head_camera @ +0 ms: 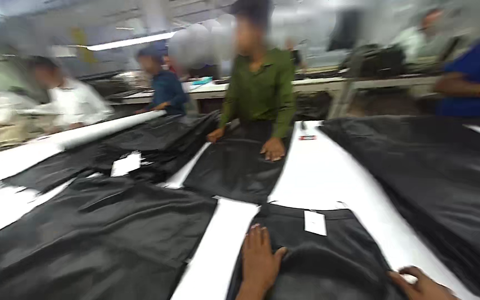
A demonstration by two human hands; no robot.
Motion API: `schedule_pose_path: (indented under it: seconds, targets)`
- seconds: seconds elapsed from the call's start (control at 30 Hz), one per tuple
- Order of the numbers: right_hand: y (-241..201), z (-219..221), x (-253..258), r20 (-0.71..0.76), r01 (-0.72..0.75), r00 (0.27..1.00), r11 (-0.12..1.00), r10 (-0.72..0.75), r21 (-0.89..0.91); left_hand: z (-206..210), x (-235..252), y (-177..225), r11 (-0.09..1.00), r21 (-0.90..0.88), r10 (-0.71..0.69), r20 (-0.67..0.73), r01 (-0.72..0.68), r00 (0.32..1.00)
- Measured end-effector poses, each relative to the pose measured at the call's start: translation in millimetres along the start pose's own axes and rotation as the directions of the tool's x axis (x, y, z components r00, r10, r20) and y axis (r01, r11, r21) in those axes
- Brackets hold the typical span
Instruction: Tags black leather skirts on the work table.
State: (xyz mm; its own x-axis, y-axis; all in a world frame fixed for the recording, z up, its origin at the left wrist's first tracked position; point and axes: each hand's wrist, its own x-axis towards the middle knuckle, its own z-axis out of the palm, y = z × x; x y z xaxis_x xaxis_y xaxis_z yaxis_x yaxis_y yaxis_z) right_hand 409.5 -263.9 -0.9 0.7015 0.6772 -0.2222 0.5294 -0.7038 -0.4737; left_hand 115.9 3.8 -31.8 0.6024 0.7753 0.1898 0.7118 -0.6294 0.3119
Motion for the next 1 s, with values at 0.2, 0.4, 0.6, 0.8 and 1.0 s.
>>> schedule_pose_path:
  seconds: [0.2,0.4,0.6,0.8,1.0]
  targets:
    - [-36,7,-13,-0.06,-0.17,0.985,0.961,0.16,-0.216,29,-5,-10,0.993,0.103,0.063,-0.072,-0.055,0.995]
    - [-6,10,22,0.054,-0.202,0.979,0.963,0.196,0.18,32,-2,-11,0.988,0.144,0.064,-0.05,-0.056,0.997]
    - [16,-7,-8,0.161,-0.198,0.979,0.732,0.12,0.652,28,-24,-5,0.986,0.156,0.064,-0.027,-0.059,0.998]
    - [58,4,-55,0.115,-0.249,0.968,0.93,0.225,0.27,14,-77,17,0.979,0.189,0.069,0.055,-0.078,0.996]
    - [37,-20,-51,0.171,-0.235,0.966,0.934,0.194,0.268,6,-75,19,0.982,0.157,0.092,0.085,-0.105,0.992]
